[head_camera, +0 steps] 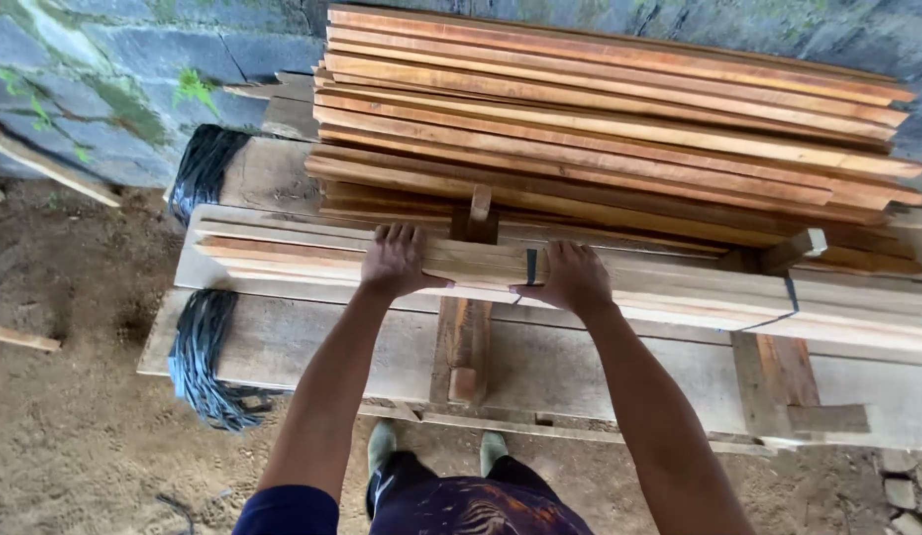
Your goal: Bundling long thin strips of wood together using elastic straps.
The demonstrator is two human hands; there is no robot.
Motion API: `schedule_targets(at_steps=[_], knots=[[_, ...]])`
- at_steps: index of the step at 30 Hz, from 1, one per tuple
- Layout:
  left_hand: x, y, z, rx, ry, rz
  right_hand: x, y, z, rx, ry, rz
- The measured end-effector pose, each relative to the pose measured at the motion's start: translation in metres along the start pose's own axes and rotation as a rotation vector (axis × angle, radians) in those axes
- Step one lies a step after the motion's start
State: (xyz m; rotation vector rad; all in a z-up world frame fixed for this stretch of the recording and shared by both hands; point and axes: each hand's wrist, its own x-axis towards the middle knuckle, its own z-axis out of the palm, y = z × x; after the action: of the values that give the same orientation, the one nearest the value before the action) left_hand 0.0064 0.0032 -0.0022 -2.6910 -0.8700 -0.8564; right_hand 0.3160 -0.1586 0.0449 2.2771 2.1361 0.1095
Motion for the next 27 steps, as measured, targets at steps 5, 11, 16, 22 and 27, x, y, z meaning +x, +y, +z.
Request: schedule_targets(at_steps=[5,11,16,22,27], knots=[[-0.012,-0.007,0.029,-0.056,0.128,0.022,-0.002,-0.009,0.005,0.051,0.12,0.022],[-0.02,-0.015,0.013,-0.118,-0.03,0.026,0.015,-0.062,0.018,0.014,0.304,-0.022],[-0.034,-0.067,0.013,-0.13,-0.189,0.112,0.035,-0.121,0.018,0.013,0.456,0.003],[-0.066,-0.15,-0.084,-0.193,-0.083,0.007,0.052,-0.152,0.01,0.091,0.051,0.114],[-0.086,-0.193,-0.073,-0.019,0.024,-0.024,0.072,-0.183,-0.007,0.149,-0.077,0.11]])
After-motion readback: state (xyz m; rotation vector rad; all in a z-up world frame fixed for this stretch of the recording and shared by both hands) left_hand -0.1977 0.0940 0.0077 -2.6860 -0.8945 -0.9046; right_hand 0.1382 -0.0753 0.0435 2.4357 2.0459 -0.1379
